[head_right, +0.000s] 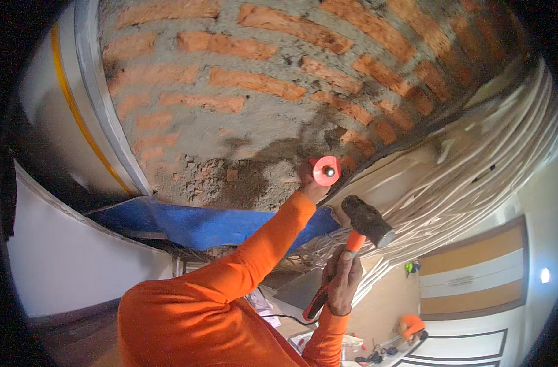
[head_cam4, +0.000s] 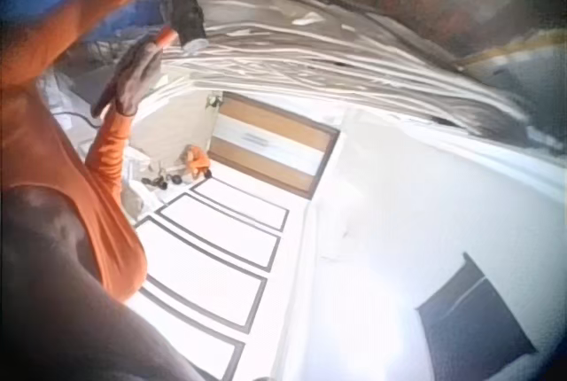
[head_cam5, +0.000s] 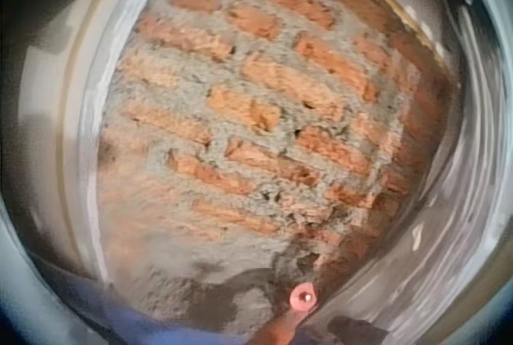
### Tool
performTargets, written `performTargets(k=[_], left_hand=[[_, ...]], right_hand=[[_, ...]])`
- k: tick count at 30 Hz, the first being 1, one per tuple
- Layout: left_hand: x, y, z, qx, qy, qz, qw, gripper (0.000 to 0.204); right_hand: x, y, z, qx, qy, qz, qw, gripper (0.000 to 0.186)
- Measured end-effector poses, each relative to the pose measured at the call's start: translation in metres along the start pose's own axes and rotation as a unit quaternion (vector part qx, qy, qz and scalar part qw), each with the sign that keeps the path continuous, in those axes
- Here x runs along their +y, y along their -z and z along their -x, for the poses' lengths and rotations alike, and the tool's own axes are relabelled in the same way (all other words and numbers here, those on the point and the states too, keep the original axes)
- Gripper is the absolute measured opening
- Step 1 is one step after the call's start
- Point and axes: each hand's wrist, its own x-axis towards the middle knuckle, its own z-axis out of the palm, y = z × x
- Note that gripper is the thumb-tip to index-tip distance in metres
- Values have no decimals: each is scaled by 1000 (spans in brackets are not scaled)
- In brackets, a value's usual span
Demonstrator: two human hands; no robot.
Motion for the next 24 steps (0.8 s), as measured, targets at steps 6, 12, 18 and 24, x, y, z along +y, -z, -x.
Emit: performTargets(k=[6,12,18,24], left_hand=[[-53,1,-5,132,-229,-337,903,8],[-3,-26,-31,-1,-122,-214,969,36],[-14,-44,-14,59,-136,-456,877,27],[-20,-25,-57,140,-151,-85,975,27]], right_hand=[[-49,-28,-28,120,104,53,986,45],[16,-36,-143,84,184,280,939,37],[-33,-44,-109,51,-134,142,979,44],[-57,-74,-131,140,228,139,953,36]])
